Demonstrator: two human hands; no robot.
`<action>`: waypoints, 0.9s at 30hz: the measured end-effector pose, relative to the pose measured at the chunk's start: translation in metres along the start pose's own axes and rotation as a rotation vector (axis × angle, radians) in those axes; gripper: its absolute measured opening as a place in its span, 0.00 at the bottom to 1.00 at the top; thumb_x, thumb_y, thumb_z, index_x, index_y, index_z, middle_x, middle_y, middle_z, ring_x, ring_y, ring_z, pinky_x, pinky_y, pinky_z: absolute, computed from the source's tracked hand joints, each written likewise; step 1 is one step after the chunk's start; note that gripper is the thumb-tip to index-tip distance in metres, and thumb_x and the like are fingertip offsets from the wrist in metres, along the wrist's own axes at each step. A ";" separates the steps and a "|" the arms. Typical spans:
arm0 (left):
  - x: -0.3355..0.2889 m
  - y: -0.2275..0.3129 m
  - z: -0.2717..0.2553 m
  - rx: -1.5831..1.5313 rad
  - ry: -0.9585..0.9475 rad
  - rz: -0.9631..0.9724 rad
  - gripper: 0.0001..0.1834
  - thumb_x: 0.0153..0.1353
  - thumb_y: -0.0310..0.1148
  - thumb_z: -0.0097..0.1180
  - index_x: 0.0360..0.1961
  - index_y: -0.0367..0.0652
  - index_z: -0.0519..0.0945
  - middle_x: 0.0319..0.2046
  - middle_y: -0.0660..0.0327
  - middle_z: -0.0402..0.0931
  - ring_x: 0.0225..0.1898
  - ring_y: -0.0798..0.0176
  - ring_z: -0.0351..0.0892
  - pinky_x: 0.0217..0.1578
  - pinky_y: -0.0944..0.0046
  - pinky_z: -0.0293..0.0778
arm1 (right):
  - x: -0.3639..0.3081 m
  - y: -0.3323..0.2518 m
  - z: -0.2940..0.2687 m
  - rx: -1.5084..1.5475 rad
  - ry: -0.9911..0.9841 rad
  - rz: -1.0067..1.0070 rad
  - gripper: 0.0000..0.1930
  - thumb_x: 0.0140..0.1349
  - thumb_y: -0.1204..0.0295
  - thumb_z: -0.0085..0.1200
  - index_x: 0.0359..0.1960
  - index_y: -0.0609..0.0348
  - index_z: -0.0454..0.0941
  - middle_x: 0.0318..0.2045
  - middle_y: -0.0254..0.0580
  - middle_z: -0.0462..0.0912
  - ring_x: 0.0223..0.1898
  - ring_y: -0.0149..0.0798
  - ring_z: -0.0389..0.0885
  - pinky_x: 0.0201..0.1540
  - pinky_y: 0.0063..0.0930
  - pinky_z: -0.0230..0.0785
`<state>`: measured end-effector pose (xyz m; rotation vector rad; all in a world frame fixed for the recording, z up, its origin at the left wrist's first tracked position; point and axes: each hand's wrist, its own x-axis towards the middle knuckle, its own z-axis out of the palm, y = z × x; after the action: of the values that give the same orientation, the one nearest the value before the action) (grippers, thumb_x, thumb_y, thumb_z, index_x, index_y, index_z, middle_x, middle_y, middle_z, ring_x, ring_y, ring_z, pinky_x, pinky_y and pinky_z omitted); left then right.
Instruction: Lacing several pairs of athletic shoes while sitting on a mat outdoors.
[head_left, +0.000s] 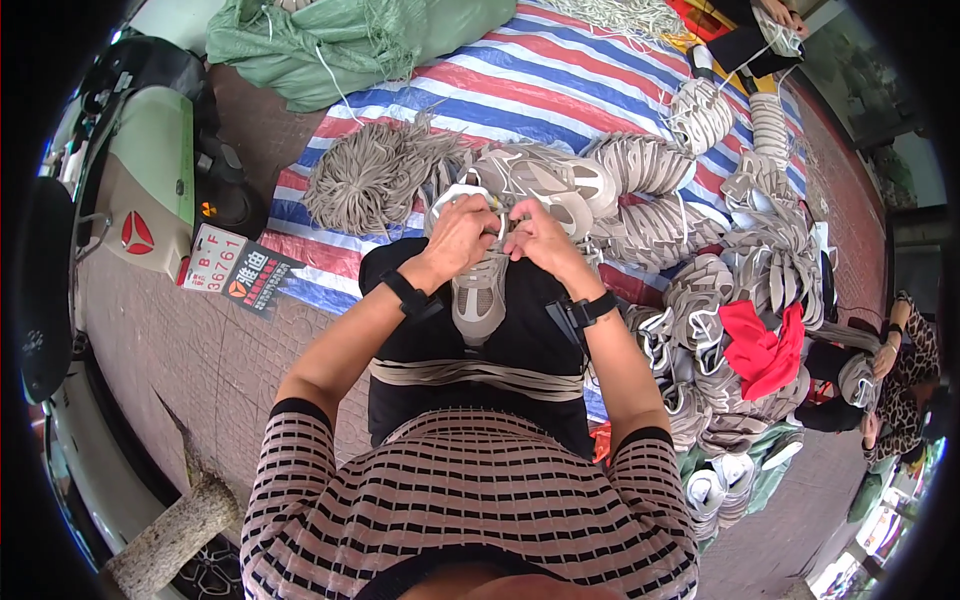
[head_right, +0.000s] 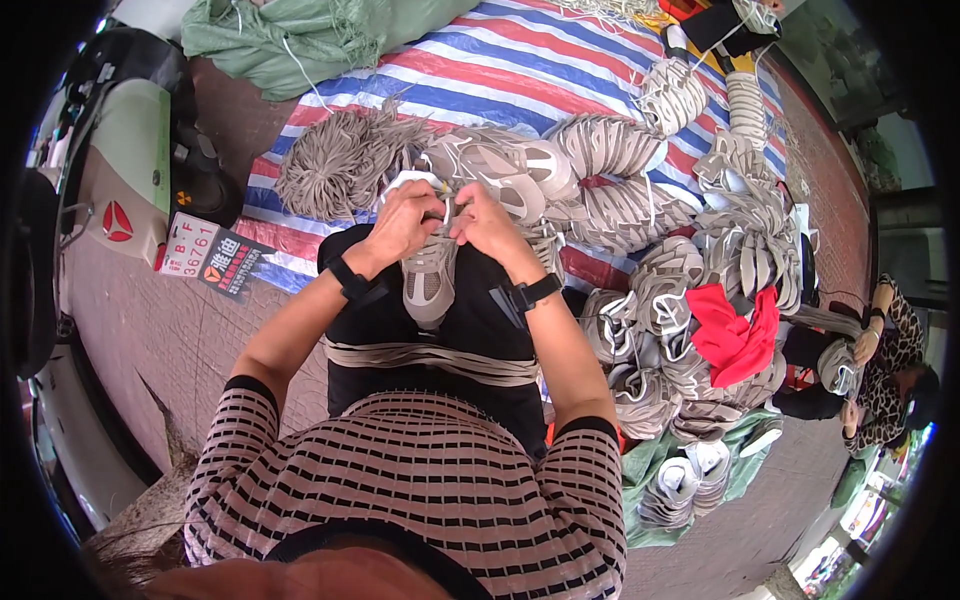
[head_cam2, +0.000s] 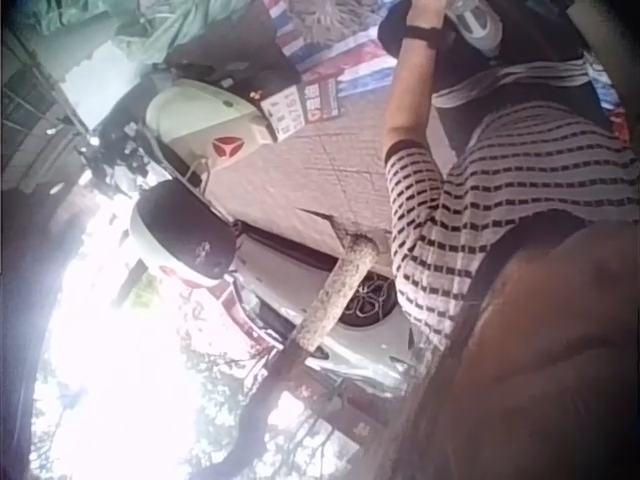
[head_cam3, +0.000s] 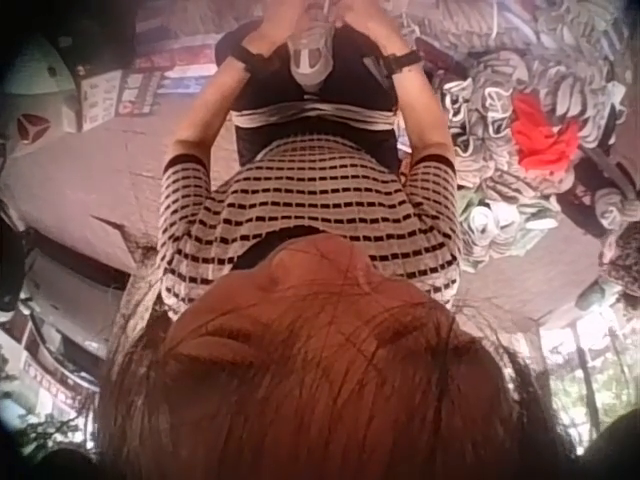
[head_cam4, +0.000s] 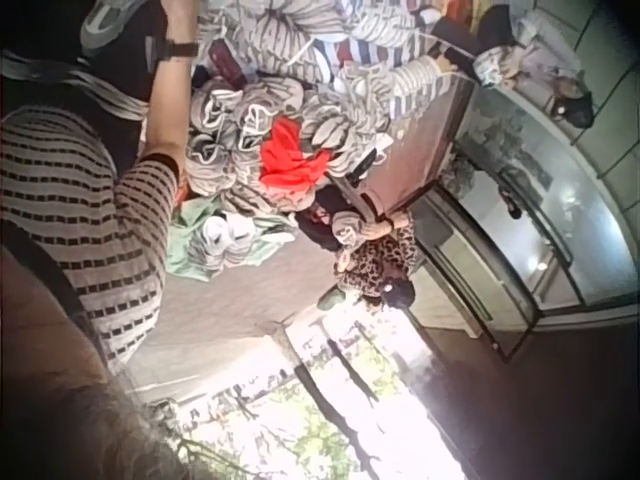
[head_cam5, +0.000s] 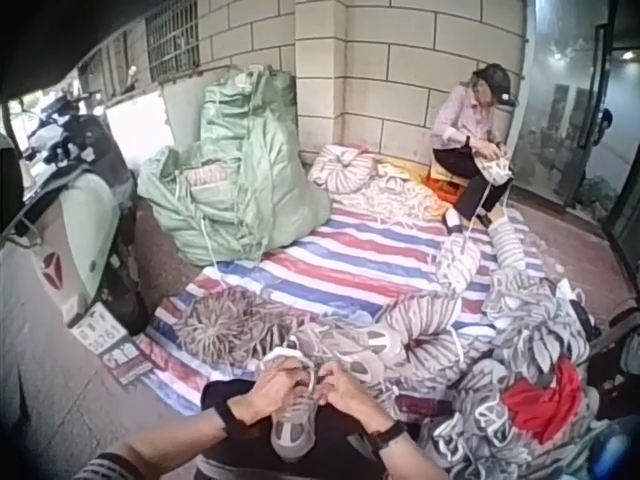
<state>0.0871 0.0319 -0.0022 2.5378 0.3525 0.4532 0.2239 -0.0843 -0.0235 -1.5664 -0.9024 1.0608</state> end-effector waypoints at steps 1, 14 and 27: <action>0.000 -0.001 0.001 -0.010 -0.013 -0.032 0.06 0.43 0.24 0.59 0.26 0.43 0.79 0.32 0.60 0.70 0.41 0.54 0.70 0.42 0.54 0.63 | 0.001 -0.003 -0.004 0.065 -0.050 0.027 0.08 0.54 0.84 0.43 0.36 0.64 0.64 0.22 0.47 0.77 0.23 0.37 0.78 0.26 0.29 0.70; 0.004 -0.022 -0.072 0.143 0.077 0.193 0.06 0.41 0.22 0.56 0.21 0.43 0.72 0.26 0.58 0.67 0.32 0.51 0.70 0.33 0.54 0.65 | -0.016 -0.002 -0.017 -0.289 0.133 -0.184 0.12 0.57 0.74 0.55 0.43 0.61 0.71 0.31 0.40 0.80 0.31 0.32 0.79 0.37 0.26 0.70; -0.088 -0.059 -0.205 0.275 0.871 -0.181 0.05 0.49 0.21 0.56 0.25 0.34 0.71 0.30 0.58 0.67 0.29 0.64 0.70 0.30 0.68 0.69 | -0.023 -0.026 0.014 -0.485 0.250 -0.385 0.07 0.53 0.78 0.56 0.34 0.59 0.76 0.30 0.42 0.80 0.28 0.42 0.80 0.33 0.32 0.71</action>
<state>-0.0808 0.1451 0.1082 2.3832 0.9992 1.5141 0.2014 -0.0950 0.0048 -1.7683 -1.2831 0.3755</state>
